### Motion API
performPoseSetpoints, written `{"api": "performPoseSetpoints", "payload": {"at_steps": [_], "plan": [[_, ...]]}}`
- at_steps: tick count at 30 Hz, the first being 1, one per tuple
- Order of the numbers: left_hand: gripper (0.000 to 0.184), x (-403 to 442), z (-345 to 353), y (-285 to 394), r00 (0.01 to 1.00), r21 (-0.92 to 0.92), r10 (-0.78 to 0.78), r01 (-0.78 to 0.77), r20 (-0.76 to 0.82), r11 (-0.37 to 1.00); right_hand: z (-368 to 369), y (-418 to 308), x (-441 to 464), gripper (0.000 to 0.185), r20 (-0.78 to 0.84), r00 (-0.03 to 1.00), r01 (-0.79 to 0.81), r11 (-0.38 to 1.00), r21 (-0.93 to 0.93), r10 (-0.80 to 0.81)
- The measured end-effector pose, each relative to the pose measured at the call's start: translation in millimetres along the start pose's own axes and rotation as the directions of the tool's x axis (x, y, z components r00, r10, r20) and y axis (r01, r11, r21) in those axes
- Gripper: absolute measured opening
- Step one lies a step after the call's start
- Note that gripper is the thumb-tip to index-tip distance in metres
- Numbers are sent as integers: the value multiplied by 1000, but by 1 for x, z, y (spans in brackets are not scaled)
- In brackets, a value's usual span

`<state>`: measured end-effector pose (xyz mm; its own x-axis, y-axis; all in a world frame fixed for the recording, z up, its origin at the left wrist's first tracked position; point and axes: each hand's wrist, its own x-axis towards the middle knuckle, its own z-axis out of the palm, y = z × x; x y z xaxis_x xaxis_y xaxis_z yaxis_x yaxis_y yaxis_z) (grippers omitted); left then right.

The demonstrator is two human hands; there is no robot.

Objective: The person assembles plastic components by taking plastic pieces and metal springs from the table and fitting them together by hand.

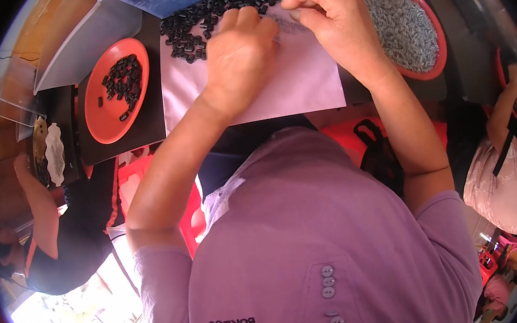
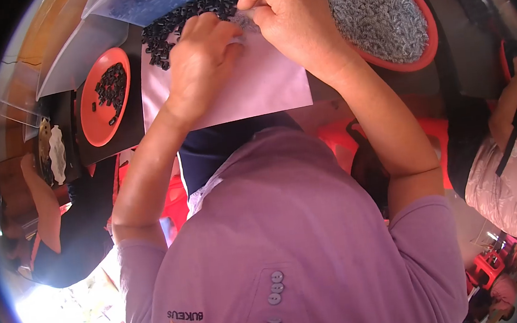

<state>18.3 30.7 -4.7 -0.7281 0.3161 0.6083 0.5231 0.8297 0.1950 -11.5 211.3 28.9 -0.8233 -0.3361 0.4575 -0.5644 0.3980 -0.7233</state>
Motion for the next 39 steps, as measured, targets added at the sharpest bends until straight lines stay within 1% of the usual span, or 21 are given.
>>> {"api": "performPoseSetpoints", "payload": {"at_steps": [1,4,7,10,11,13,14,16,17,19,20,23,26,29,31,32,35,37,39], "plan": [[10,2,7,-1,998,83,25,-29,49,996,0,2,-1,12,-8,1000,-1,1000,24,1],[11,7,11,-4,997,99,31,-38,76,994,-1,5,-5,13,-31,997,-73,989,125,77],[10,5,5,-2,1000,12,2,-2,3,1000,-5,12,-7,13,38,989,-149,972,181,145],[8,8,-4,9,996,-68,-27,21,-85,997,6,12,-7,14,24,982,-178,882,436,187],[6,9,-10,15,997,-58,-31,27,-74,998,8,8,-7,14,59,976,-214,856,470,212],[5,6,-9,22,989,-193,-134,119,-69,974,8,-2,-7,14,131,960,-280,801,530,249],[4,5,-9,24,981,-258,-185,163,-62,952,7,-1,-7,14,147,961,-278,790,546,236],[4,3,-9,25,961,-409,-274,239,-28,881,6,2,-7,14,178,960,-281,765,580,217],[5,3,-9,26,949,-480,-315,274,-7,833,6,-1,-8,14,170,955,-297,757,582,243],[5,1,-11,27,960,-423,-278,237,-38,875,5,-10,-9,14,155,943,-327,743,583,293],[5,-1,-12,27,964,-393,-261,220,-52,893,5,-10,-10,14,163,942,-332,742,582,293],[7,-4,-12,30,954,-398,-275,208,-119,893,8,-12,-10,15,192,939,-344,734,585,286],[8,-12,-9,27,944,-346,-293,226,-152,910,11,-12,-9,16,219,942,-335,733,591,255],[10,-13,-17,33,859,-528,-511,451,37,720,11,-13,-9,17,231,949,-311,751,583,214],[11,-8,-24,32,735,-644,-632,611,246,460,14,-12,-9,19,236,949,-312,752,581,211],[12,-5,-27,32,661,-672,-661,672,356,311,14,-12,-9,19,231,951,-305,760,574,208],[10,-2,-32,34,585,-705,-666,698,463,124,11,-11,-8,21,212,955,-290,780,554,205],[10,-3,-29,35,655,-735,-648,645,388,212,9,-11,-7,23,198,957,-287,790,542,212],[9,-5,-25,36,719,-746,-623,589,308,311,7,-9,-7,23,199,950,-311,746,589,240]]}}
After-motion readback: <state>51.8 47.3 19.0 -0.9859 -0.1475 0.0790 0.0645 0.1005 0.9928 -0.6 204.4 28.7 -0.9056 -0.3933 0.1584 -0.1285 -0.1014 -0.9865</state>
